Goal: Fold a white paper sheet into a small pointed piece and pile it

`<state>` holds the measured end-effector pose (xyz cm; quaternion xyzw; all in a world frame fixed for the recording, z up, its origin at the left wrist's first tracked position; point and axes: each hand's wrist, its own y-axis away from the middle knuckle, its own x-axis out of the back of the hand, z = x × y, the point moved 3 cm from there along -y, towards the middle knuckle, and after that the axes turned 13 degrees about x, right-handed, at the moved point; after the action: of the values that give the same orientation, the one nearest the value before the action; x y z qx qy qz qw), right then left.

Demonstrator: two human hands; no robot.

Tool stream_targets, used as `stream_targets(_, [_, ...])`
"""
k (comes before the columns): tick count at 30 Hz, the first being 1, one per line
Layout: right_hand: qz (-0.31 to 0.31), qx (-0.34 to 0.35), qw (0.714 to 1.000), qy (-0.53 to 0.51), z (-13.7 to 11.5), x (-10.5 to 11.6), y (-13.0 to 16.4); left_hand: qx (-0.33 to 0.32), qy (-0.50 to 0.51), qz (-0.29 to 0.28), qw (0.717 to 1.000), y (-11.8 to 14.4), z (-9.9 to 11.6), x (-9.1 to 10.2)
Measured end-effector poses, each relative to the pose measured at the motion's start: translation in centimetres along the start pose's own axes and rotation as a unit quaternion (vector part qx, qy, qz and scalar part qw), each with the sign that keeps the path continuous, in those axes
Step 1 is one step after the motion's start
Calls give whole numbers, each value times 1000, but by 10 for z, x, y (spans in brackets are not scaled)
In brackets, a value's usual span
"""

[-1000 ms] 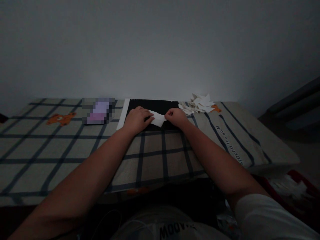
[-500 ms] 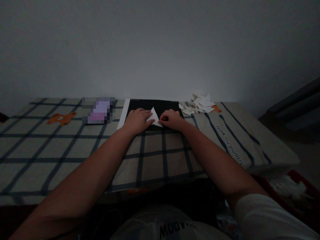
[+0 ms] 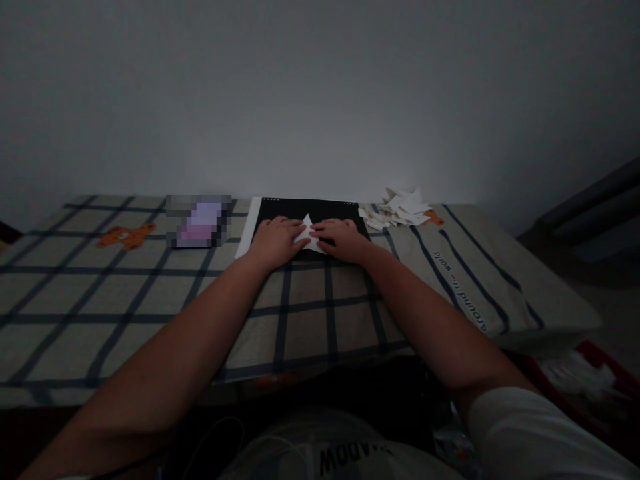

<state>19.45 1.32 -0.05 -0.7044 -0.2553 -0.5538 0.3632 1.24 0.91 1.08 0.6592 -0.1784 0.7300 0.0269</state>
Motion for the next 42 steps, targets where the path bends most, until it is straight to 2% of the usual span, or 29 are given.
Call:
stream_targets(11, [-32, -4, 999, 3, 3, 0, -1, 8, -14, -3, 1000, 1, 2, 0])
stream_targets(22, [3, 58, 998, 5, -5, 11, 2, 17, -14, -6, 1000, 1, 3, 0])
stream_targets(30, [45, 54, 997, -26, -4, 11, 1, 8, -14, -12, 1000, 1, 3, 1])
stream_targets(36, [42, 36, 998, -25, 0, 5, 2, 7, -14, -20, 1000, 3, 5, 5])
stream_targets(42, [38, 41, 998, -26, 3, 5, 1, -18, 6, 15, 1000, 4, 4, 6])
